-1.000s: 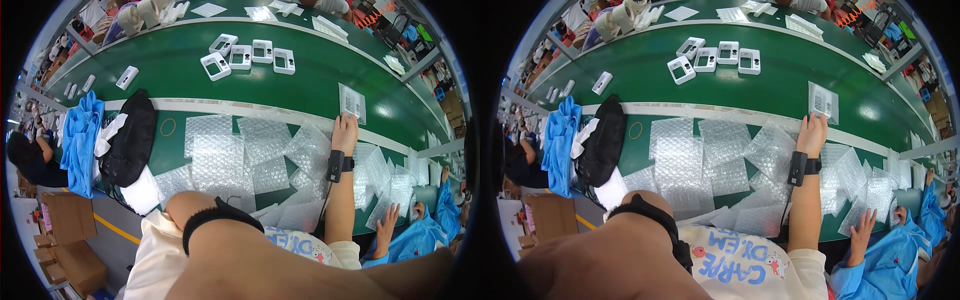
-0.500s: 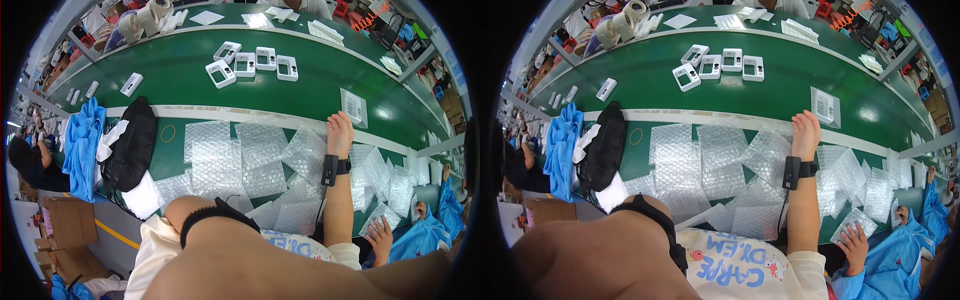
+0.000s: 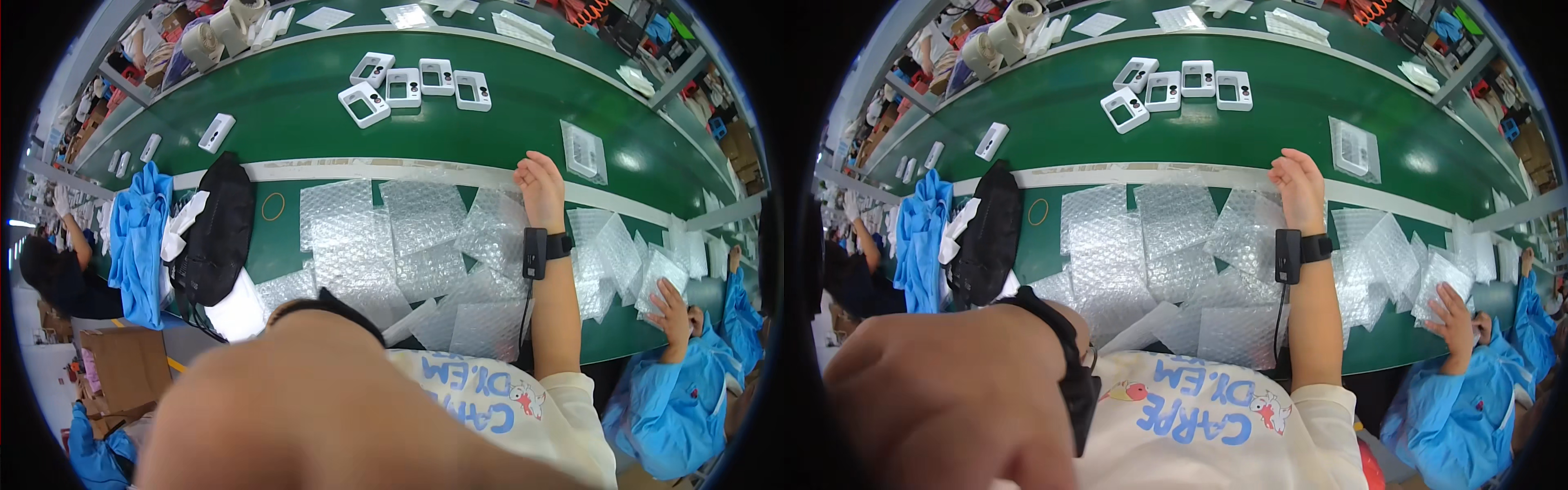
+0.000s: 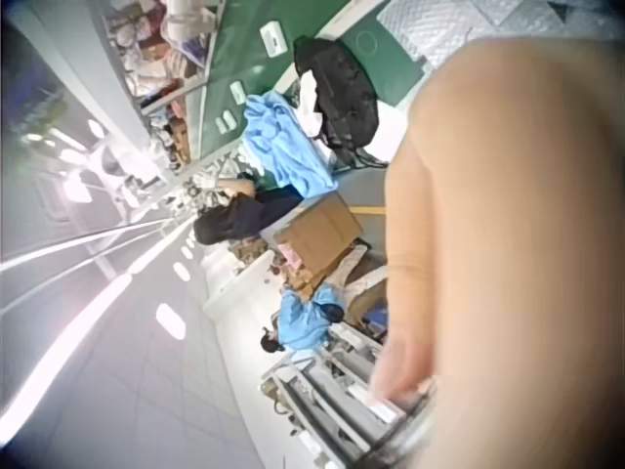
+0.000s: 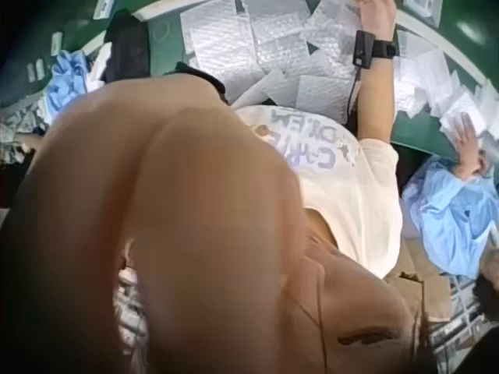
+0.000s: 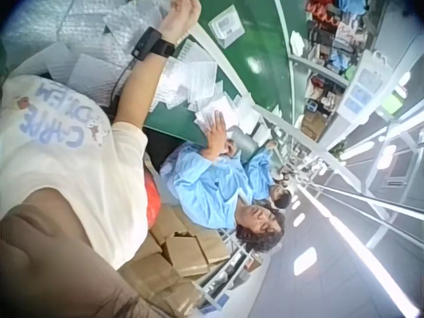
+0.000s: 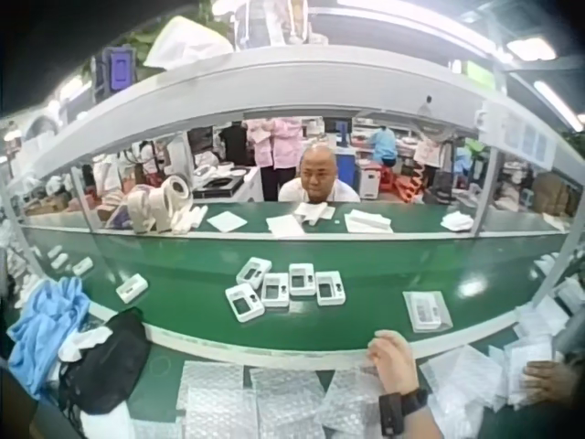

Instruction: Packaging small electronic components into bubble wrap protective bags at a production line.

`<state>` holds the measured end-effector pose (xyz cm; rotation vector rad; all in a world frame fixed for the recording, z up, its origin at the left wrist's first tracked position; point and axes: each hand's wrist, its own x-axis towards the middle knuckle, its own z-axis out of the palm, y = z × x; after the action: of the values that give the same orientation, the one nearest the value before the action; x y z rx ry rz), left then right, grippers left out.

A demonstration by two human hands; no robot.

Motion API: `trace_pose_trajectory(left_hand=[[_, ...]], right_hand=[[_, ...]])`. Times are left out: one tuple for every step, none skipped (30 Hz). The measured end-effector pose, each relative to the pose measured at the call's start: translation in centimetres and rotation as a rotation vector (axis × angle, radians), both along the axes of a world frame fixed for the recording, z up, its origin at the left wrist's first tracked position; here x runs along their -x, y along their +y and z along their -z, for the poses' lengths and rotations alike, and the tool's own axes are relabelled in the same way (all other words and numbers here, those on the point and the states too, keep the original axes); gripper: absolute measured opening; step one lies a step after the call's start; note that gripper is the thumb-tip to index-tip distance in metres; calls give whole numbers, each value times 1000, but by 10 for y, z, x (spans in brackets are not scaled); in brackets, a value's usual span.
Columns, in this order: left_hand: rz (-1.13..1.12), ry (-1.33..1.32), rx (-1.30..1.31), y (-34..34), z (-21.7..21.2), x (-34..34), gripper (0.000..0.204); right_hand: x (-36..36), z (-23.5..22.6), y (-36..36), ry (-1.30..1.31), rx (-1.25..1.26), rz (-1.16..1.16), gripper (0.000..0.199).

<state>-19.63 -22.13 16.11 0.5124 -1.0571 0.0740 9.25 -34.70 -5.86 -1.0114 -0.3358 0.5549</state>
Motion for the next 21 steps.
trace_pose_trajectory(left_hand=[[19,2,-11,6,-3,-3,13],[38,2,-24,12,-7,-7,13],[58,1,-40,17,-13,-12,12],[78,-2,-57,19,-20,-17,12],[105,-7,-69,22,-22,-22,12],[17,-78,-69,32,-18,-32,12],[-66,-157,-66,42,-9,-43,11],[-242,-117,-121,54,0,-43,10],[-470,-18,-144,67,23,-64,23],[-751,246,-252,89,48,-79,36],[-922,516,-506,107,62,-104,45],[-1066,690,-770,124,72,-123,51],[-1193,703,-995,149,91,-136,52],[-1313,717,-1222,174,116,-146,54],[-1357,705,-1383,201,140,-150,56],[-1379,684,-1541,223,164,-157,58],[-1370,673,-1535,236,176,-166,58],[-1375,653,-1650,250,188,-171,54],[-1375,630,-1763,261,198,-179,51],[-1374,597,-1874,265,200,-188,47],[-1371,586,-1863,271,202,-195,47]], right_hand=[[-5,0,4,-12,-9,-23,19],[-9,-1,8,-26,-21,-45,19],[-10,-1,9,-31,-40,-39,19],[-8,-2,9,-28,-32,-41,19],[-7,1,7,-28,-18,-37,19],[-5,2,5,-29,-4,-33,20],[-4,-1,-1,-46,-19,-15,20],[5,-6,8,-32,11,-37,20],[4,-9,5,-33,73,-19,19],[2,-15,1,-53,67,3,19],[9,-30,-3,-123,138,-11,19],[21,-53,-4,-189,200,-43,19],[31,-75,-2,-252,260,-84,19],[38,-97,-1,-253,254,-94,19],[45,-120,1,-339,245,-170,19],[45,-132,5,-422,247,-234,19],[41,-139,9,-424,256,-222,19],[34,-147,16,-513,281,-247,19],[24,-153,26,-601,310,-270,19],[14,-160,33,-691,342,-290,20],[-1,-153,46,-805,473,-260,21]])
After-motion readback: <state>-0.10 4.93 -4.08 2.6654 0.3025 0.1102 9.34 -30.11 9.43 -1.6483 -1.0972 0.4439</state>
